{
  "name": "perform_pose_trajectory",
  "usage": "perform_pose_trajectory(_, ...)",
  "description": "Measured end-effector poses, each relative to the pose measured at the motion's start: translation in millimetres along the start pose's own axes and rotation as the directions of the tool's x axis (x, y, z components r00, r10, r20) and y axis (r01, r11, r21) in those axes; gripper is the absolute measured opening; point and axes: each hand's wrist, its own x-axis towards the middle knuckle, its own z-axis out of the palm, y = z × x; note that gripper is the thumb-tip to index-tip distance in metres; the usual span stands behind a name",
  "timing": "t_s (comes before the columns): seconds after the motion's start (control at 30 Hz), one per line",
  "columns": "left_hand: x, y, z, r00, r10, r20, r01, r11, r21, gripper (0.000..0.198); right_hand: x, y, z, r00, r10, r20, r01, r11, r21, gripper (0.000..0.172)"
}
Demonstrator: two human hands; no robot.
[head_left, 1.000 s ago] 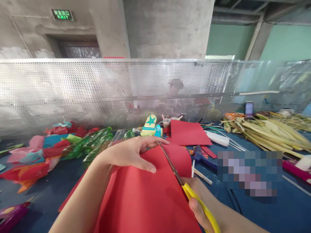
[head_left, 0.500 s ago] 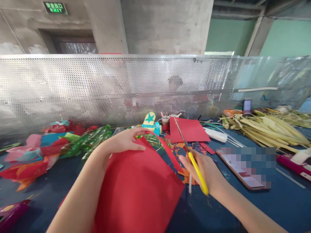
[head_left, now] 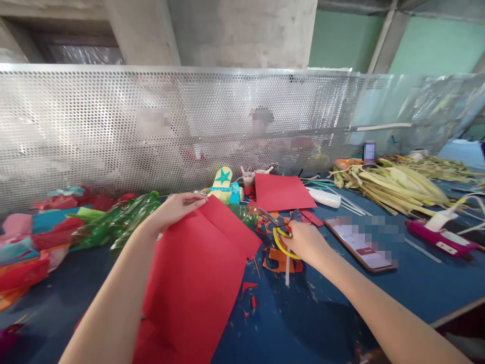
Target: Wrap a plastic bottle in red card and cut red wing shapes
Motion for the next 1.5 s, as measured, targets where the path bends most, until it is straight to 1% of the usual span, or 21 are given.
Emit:
perform_pose_trajectory(0.1, 1.5, -1.7, 1.1, 1.0, 0.015, -0.01, -0.016, 0.999, -0.036, 0.049, 0.7, -3.8, 4.1, 0.999, -0.033, -0.004, 0.033, 0.999, -0.006, 0.022)
perform_pose_trajectory(0.3, 4.4, -9.0, 2.8, 0.996, -0.011, 0.093, 0.015, 0.999, -0.038, 0.04, -7.6, -15.8, 5.3, 0.995, -0.102, -0.014, 0.101, 0.994, -0.033, 0.022)
perform_pose_trajectory(0.43, 1.5, -9.2, 0.7, 0.989, -0.021, 0.147, 0.03, 0.998, -0.063, 0.047, -15.5, -21.6, -0.7, 0.983, -0.185, -0.016, 0.185, 0.982, -0.045, 0.019)
perform_pose_trajectory(0.53, -1.4, -4.9, -0.8, 0.985, -0.033, 0.172, 0.057, 0.989, -0.136, 0.05, -18.3, -24.2, -3.6, 0.966, -0.256, -0.032, 0.255, 0.967, -0.023, 0.02)
perform_pose_trajectory(0.57, -2.4, -2.9, -1.1, 0.984, -0.034, 0.176, 0.065, 0.983, -0.172, 0.05, -18.7, -25.0, -3.4, 0.959, -0.28, -0.043, 0.279, 0.96, -0.013, 0.023)
perform_pose_trajectory(0.63, -4.7, 1.6, -1.3, 0.983, -0.025, 0.181, 0.069, 0.967, -0.245, 0.05, -19.0, -26.7, -0.5, 0.933, -0.354, -0.07, 0.358, 0.932, 0.057, 0.04)
perform_pose_trajectory(0.7, -7.5, 6.6, -1.5, 0.982, -0.005, 0.188, 0.063, 0.95, -0.305, 0.05, -18.3, -29.0, 5.1, 0.901, -0.425, -0.088, 0.434, 0.877, 0.204, 0.059)
perform_pose_trajectory(0.77, -10.6, 11.2, -2.2, 0.981, 0.009, 0.194, 0.058, 0.939, -0.338, 0.052, -15.8, -32.1, 11.3, 0.89, -0.448, -0.085, 0.445, 0.813, 0.375, 0.069)
perform_pose_trajectory(0.8, -12.1, 13.2, -2.7, 0.981, 0.014, 0.193, 0.054, 0.937, -0.345, 0.054, -13.8, -34.0, 13.6, 0.894, -0.442, -0.074, 0.427, 0.79, 0.44, 0.068)
perform_pose_trajectory(0.83, -13.3, 14.7, -3.3, 0.981, 0.019, 0.191, 0.049, 0.937, -0.346, 0.056, -11.1, -35.8, 15.0, 0.9, -0.433, -0.056, 0.404, 0.778, 0.48, 0.063)
perform_pose_trajectory(0.93, -14.6, 15.9, -4.6, 0.981, 0.043, 0.191, 0.021, 0.946, -0.323, 0.061, 0.6, -38.8, 11.8, 0.901, -0.433, -0.002, 0.367, 0.761, 0.535, 0.025)
perform_pose_trajectory(0.97, -14.0, 14.9, -4.8, 0.982, 0.054, 0.181, 0.003, 0.953, -0.303, 0.059, 5.8, -37.9, 8.5, 0.904, -0.428, 0.011, 0.355, 0.764, 0.539, 0.016)
perform_pose_trajectory(1.0, -13.0, 13.4, -4.8, 0.983, 0.065, 0.17, -0.015, 0.96, -0.278, 0.055, 11.8, -35.5, 4.6, 0.912, -0.41, 0.019, 0.335, 0.772, 0.54, 0.013)
perform_pose_trajectory(1.07, -9.8, 9.1, -4.5, 0.983, 0.084, 0.163, -0.044, 0.971, -0.233, 0.048, 25.7, -26.4, -3.5, 0.943, -0.333, 0.014, 0.277, 0.805, 0.524, 0.013)
perform_pose_trajectory(1.17, -4.9, 2.3, -3.2, 0.974, 0.072, 0.213, -0.033, 0.983, -0.181, 0.047, 49.0, -7.0, -12.8, 0.987, -0.161, -0.031, 0.156, 0.872, 0.464, 0.021)
perform_pose_trajectory(1.23, -3.1, -0.8, -2.3, 0.972, 0.035, 0.232, 0.001, 0.989, -0.15, 0.049, 60.6, 3.0, -17.0, 0.994, -0.095, -0.049, 0.107, 0.895, 0.432, 0.028)
perform_pose_trajectory(1.3, -2.6, -3.0, -1.6, 0.97, -0.011, 0.242, 0.048, 0.988, -0.146, 0.05, 62.8, 5.2, -21.9, 0.995, -0.073, -0.061, 0.091, 0.906, 0.412, 0.029)
perform_pose_trajectory(1.37, -2.4, -5.2, -1.4, 0.964, -0.038, 0.263, 0.089, 0.978, -0.186, 0.051, 49.8, -0.9, -28.9, 0.993, -0.083, -0.086, 0.111, 0.907, 0.407, 0.027)
perform_pose_trajectory(1.4, -2.2, -6.4, -1.3, 0.96, -0.043, 0.276, 0.105, 0.971, -0.214, 0.051, 36.5, -6.0, -33.1, 0.989, -0.106, -0.105, 0.14, 0.9, 0.412, 0.026)
perform_pose_trajectory(1.47, -1.6, -8.7, -0.8, 0.956, -0.036, 0.293, 0.119, 0.955, -0.272, 0.05, -2.3, -15.9, -40.9, 0.968, -0.22, -0.124, 0.252, 0.857, 0.45, 0.019)
perform_pose_trajectory(1.5, -1.3, -9.5, -0.4, 0.956, -0.031, 0.292, 0.122, 0.947, -0.299, 0.05, -26.0, -18.7, -43.8, 0.933, -0.344, -0.105, 0.348, 0.79, 0.505, 0.014)
